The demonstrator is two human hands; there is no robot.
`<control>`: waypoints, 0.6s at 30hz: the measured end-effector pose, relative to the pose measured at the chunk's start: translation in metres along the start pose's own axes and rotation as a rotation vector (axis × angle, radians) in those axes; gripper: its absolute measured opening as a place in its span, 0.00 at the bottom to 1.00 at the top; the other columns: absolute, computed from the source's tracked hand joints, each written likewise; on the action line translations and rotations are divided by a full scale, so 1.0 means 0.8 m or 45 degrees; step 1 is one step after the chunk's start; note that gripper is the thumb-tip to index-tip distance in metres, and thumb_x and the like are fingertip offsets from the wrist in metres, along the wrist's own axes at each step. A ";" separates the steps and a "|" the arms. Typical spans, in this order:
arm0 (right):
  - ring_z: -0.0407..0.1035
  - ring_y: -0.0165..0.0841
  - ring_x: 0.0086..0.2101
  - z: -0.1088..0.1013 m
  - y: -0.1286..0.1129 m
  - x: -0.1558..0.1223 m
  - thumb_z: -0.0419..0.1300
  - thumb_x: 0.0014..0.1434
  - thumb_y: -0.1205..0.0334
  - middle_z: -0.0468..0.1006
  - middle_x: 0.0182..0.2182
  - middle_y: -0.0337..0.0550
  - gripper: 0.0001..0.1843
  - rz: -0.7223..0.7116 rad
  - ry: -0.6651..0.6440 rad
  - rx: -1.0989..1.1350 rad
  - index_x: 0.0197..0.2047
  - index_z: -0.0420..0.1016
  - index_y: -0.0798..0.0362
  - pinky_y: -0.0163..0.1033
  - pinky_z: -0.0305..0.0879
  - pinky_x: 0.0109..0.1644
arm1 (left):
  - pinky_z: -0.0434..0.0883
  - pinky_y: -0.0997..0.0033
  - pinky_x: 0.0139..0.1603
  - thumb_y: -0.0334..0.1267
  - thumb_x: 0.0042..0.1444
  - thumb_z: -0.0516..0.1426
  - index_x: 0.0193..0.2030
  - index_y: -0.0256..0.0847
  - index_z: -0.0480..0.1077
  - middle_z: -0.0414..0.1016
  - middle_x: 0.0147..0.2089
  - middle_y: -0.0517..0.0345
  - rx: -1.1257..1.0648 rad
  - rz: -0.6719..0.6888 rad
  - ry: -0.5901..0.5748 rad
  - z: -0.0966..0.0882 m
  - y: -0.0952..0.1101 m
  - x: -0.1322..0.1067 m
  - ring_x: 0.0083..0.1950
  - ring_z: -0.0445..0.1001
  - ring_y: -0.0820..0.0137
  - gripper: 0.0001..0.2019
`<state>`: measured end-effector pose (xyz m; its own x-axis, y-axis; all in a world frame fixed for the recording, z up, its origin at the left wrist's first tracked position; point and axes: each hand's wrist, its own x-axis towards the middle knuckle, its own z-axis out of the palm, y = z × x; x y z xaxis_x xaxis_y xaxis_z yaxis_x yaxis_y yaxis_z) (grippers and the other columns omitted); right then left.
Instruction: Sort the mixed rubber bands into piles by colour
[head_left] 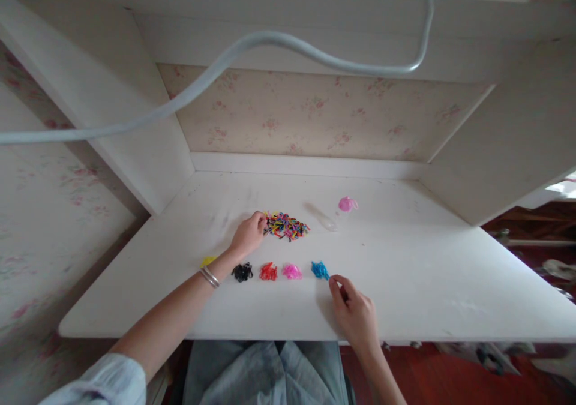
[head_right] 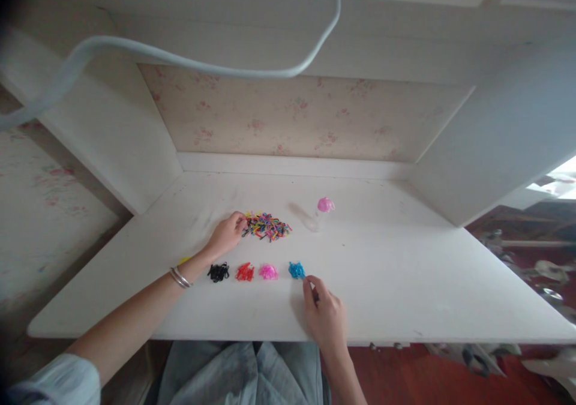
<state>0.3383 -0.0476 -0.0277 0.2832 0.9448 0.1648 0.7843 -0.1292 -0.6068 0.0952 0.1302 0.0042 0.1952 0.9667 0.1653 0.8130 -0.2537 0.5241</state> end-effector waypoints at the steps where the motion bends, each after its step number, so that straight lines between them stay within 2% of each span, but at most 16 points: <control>1: 0.70 0.30 0.23 0.000 0.000 0.000 0.44 0.62 0.44 0.76 0.22 0.39 0.24 0.001 0.001 -0.002 0.41 0.75 0.49 0.31 0.58 0.29 | 0.66 0.72 0.38 0.38 0.62 0.45 0.44 0.41 0.67 0.77 0.37 0.55 0.000 -0.003 -0.001 -0.001 0.001 0.000 0.38 0.74 0.69 0.11; 4: 0.70 0.31 0.23 0.001 0.001 0.000 0.44 0.62 0.43 0.76 0.21 0.39 0.25 0.007 0.008 -0.012 0.40 0.75 0.49 0.31 0.58 0.29 | 0.67 0.72 0.42 0.39 0.61 0.46 0.44 0.40 0.68 0.77 0.40 0.54 0.005 0.006 -0.017 -0.008 0.008 -0.005 0.41 0.74 0.69 0.13; 8: 0.70 0.30 0.23 0.002 0.002 0.000 0.44 0.62 0.43 0.76 0.21 0.38 0.25 0.001 0.010 -0.008 0.40 0.76 0.49 0.31 0.58 0.28 | 0.65 0.73 0.46 0.41 0.58 0.49 0.39 0.42 0.72 0.77 0.43 0.55 0.030 0.049 -0.095 -0.019 0.021 -0.025 0.45 0.73 0.69 0.12; 13: 0.70 0.30 0.23 0.002 0.002 0.000 0.44 0.62 0.44 0.77 0.22 0.40 0.25 -0.019 0.024 -0.023 0.40 0.76 0.50 0.31 0.58 0.28 | 0.65 0.74 0.37 0.45 0.53 0.53 0.32 0.45 0.76 0.79 0.36 0.57 0.070 0.027 -0.301 -0.027 0.024 -0.060 0.37 0.75 0.69 0.12; 18: 0.70 0.30 0.23 0.002 0.001 0.000 0.44 0.62 0.44 0.77 0.23 0.40 0.25 -0.019 0.019 -0.033 0.40 0.76 0.49 0.31 0.58 0.29 | 0.62 0.76 0.30 0.43 0.47 0.56 0.29 0.47 0.77 0.80 0.31 0.59 0.104 0.006 -0.445 -0.030 0.023 -0.079 0.32 0.75 0.70 0.09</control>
<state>0.3380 -0.0475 -0.0293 0.2797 0.9420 0.1856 0.8026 -0.1233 -0.5836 0.0847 0.0635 0.0238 0.3635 0.9217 -0.1354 0.8501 -0.2687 0.4529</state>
